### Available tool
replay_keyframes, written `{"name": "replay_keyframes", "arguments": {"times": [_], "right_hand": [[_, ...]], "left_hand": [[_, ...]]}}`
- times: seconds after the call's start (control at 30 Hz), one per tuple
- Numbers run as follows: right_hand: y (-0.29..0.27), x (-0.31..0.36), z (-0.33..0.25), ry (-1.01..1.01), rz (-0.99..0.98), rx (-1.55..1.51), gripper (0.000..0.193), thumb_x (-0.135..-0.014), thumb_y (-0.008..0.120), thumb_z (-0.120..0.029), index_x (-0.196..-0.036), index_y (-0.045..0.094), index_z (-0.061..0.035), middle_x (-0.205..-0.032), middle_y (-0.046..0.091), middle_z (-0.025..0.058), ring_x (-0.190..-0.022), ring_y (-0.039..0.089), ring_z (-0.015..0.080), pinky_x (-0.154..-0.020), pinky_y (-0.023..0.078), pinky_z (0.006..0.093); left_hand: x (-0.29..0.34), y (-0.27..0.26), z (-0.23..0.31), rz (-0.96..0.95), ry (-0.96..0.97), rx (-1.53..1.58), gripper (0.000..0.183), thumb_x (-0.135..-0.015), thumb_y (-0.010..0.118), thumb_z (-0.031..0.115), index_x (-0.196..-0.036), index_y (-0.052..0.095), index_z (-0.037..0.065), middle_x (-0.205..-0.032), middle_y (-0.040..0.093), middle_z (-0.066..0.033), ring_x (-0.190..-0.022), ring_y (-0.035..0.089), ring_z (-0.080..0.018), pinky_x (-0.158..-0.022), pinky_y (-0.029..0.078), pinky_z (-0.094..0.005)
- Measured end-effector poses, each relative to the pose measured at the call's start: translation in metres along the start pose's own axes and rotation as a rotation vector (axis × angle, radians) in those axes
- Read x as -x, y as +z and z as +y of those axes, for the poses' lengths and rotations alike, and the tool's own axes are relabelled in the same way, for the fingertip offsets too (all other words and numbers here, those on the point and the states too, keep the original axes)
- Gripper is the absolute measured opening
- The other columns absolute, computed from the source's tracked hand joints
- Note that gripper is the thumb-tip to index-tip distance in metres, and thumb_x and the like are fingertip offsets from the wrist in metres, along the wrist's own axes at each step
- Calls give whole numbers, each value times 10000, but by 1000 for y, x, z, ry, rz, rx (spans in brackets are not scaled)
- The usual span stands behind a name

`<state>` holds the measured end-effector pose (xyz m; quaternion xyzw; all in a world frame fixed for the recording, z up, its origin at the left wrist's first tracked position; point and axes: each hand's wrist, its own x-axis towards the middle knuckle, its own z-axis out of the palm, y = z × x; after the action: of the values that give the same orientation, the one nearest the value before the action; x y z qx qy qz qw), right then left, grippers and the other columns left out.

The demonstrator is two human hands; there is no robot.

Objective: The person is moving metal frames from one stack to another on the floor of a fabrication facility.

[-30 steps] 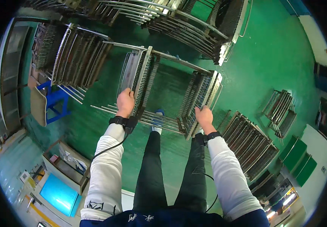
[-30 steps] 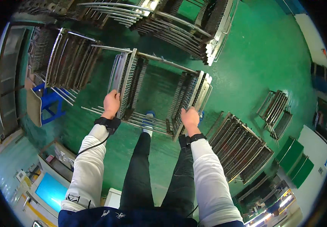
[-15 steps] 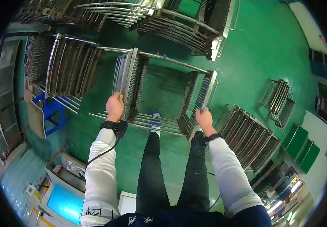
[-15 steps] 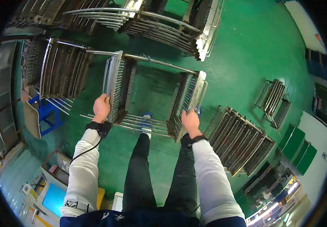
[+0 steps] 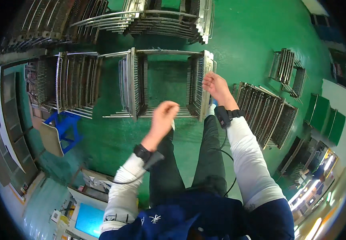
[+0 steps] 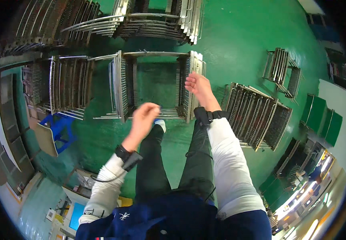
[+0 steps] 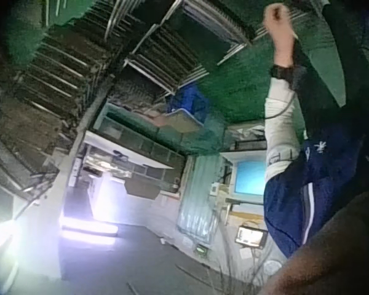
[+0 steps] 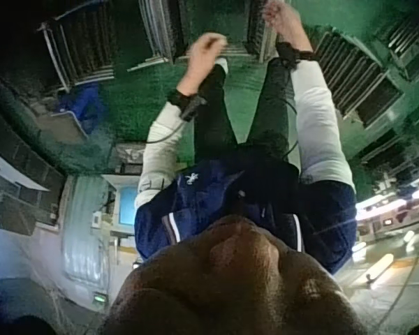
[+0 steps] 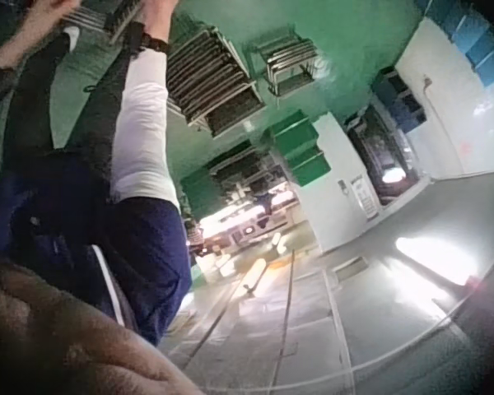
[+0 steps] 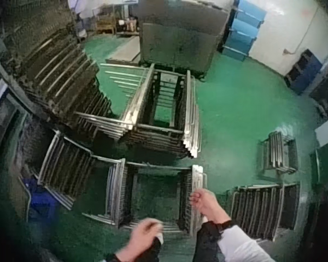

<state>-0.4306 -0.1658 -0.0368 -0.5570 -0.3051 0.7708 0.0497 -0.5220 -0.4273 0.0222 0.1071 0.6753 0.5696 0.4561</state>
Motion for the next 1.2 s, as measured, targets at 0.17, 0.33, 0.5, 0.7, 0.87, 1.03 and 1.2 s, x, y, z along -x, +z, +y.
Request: {"name": "replay_keyframes", "arguments": {"times": [0.17,0.33,0.5,0.7,0.87,1.03,1.2], "right_hand": [[41,33,-13,19,-78,-326,246,-970,569,-270,-1010,599,-30,-899,628,80,-789,612,203,-712,543,346],[43,48,-19,17,-63,-442,249,-975,560,-279,-995,612,-37,-890,638,77,-783,615,202,-711,541,355],[2,52,-9,11,-11,-555,239,-983,533,-271,-977,603,-43,-873,638,76,-750,612,195,-670,533,351],[-56,63,-5,-80,97,-475,217,-979,536,-250,-972,599,-43,-854,624,65,-723,592,174,-639,510,329],[-103,79,-15,-229,223,-191,189,-959,549,-228,-937,601,-47,-791,615,35,-626,576,135,-537,484,287],[-156,73,-27,105,72,-639,197,-959,568,-252,-966,618,-62,-871,615,68,-790,592,200,-715,511,380],[-180,73,-31,219,-17,-861,205,-963,567,-250,-961,610,-49,-875,619,75,-791,597,213,-726,521,386]], "left_hand": [[33,72,43,-243,46,166,199,-909,622,4,-1107,604,-10,-986,634,-27,-926,594,-101,-851,481,-252],[48,105,60,-261,72,226,299,-818,683,1,-1098,578,1,-1039,569,-45,-983,585,-143,-860,481,-286],[65,145,66,-232,155,73,390,-742,721,5,-1095,555,-1,-1057,513,-68,-974,562,-173,-847,476,-298],[82,206,61,-228,205,-145,442,-689,749,2,-1077,539,-22,-1058,499,-69,-927,547,-164,-833,466,-287],[89,257,62,-286,348,-283,466,-601,771,46,-1011,557,-13,-936,505,-104,-821,533,-239,-747,465,-331],[102,292,52,-351,439,-355,487,-585,788,57,-1009,561,-15,-956,526,-122,-845,546,-268,-737,467,-335],[87,317,42,-323,422,-441,534,-569,835,88,-1017,566,-19,-990,552,-114,-894,573,-247,-793,471,-310]]}}
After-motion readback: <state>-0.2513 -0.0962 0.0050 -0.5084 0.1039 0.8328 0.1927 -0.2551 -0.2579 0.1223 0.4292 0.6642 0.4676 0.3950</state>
